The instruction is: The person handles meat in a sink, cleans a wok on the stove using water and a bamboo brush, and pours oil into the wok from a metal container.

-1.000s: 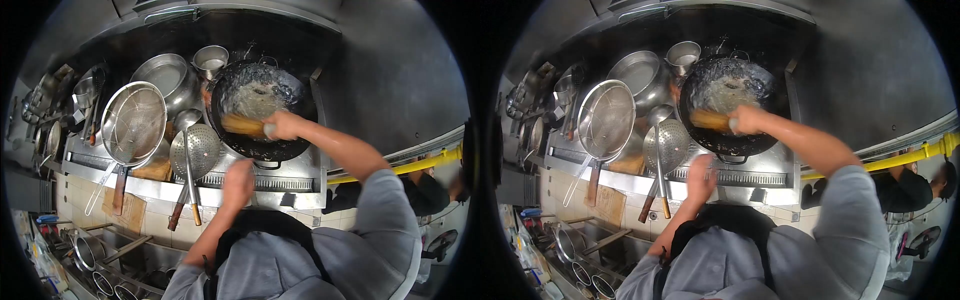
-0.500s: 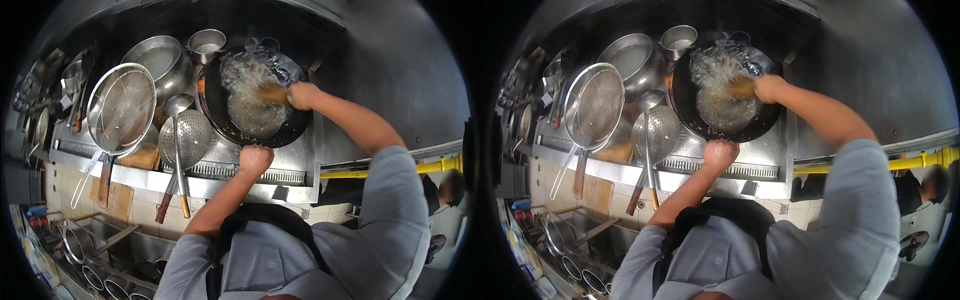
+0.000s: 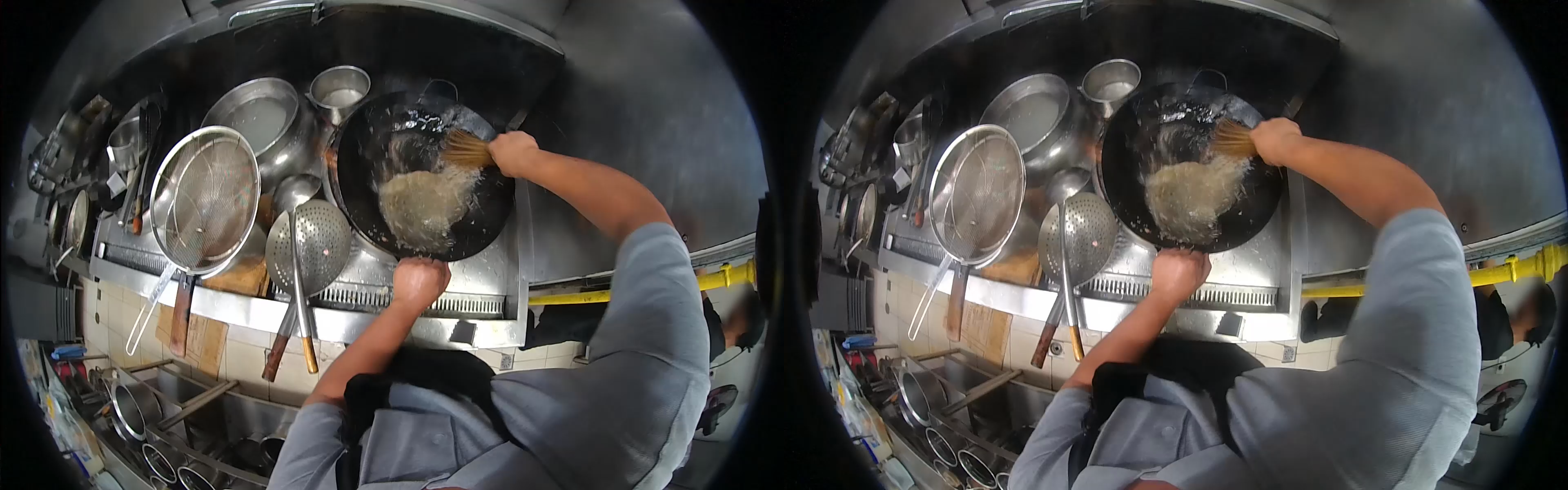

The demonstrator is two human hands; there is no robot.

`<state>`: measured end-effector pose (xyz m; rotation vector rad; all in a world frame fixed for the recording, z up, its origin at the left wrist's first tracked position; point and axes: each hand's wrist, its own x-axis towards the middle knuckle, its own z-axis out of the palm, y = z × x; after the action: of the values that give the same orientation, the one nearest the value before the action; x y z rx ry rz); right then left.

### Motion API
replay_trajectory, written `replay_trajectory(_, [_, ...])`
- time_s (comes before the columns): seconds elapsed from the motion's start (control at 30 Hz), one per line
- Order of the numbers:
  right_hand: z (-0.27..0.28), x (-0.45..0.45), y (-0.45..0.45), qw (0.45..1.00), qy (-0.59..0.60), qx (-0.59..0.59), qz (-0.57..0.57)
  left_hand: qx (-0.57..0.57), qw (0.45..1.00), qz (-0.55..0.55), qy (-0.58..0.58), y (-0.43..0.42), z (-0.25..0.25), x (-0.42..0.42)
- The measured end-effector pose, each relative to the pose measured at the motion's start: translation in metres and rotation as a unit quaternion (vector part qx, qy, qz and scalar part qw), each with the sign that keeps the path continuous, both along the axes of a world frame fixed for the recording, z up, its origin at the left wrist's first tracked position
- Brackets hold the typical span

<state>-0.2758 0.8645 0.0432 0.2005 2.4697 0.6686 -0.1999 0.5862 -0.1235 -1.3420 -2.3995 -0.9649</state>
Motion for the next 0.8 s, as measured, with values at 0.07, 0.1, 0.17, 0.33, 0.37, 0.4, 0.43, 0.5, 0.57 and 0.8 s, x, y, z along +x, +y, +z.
replay_trajectory(0.07, [-0.017,-0.041,-0.007,0.993,0.107,-0.04,-0.025,-0.006,1.0,-0.002,-0.002,0.0,-0.006,0.0])
replay_trajectory(0.1, [-0.03,-0.056,-0.014,0.986,0.135,-0.08,-0.061,-0.006,1.0,-0.001,-0.003,0.0,-0.005,0.001])
replay_trajectory(0.17, [-0.051,-0.032,-0.032,0.956,0.209,-0.204,-0.017,0.003,1.0,-0.005,0.001,-0.001,-0.003,0.0])
replay_trajectory(0.33, [-0.007,0.022,-0.009,0.995,0.04,-0.085,-0.029,0.002,1.0,-0.016,0.003,-0.002,-0.005,-0.002])
replay_trajectory(0.37, [-0.001,0.007,0.002,0.999,0.02,-0.033,-0.013,0.003,1.0,-0.011,0.005,-0.001,-0.004,-0.004])
replay_trajectory(0.4, [-0.007,-0.017,0.002,0.997,0.064,-0.036,-0.026,0.001,1.0,-0.006,0.003,0.0,-0.003,-0.004])
replay_trajectory(0.43, [-0.025,-0.042,0.0,0.985,0.147,-0.085,-0.026,-0.002,1.0,-0.002,-0.001,-0.001,-0.004,-0.001])
replay_trajectory(0.5, [-0.052,-0.063,-0.034,0.916,0.225,-0.325,-0.074,0.01,1.0,-0.008,-0.005,-0.004,-0.002,0.001])
replay_trajectory(0.57, [-0.07,-0.042,-0.088,0.813,0.247,-0.453,-0.27,0.0,0.999,-0.041,-0.01,-0.014,0.004,0.002])
replay_trajectory(0.8, [-0.05,0.11,-0.125,0.827,0.107,-0.525,-0.168,0.135,0.984,-0.108,-0.032,-0.053,0.002,0.011])
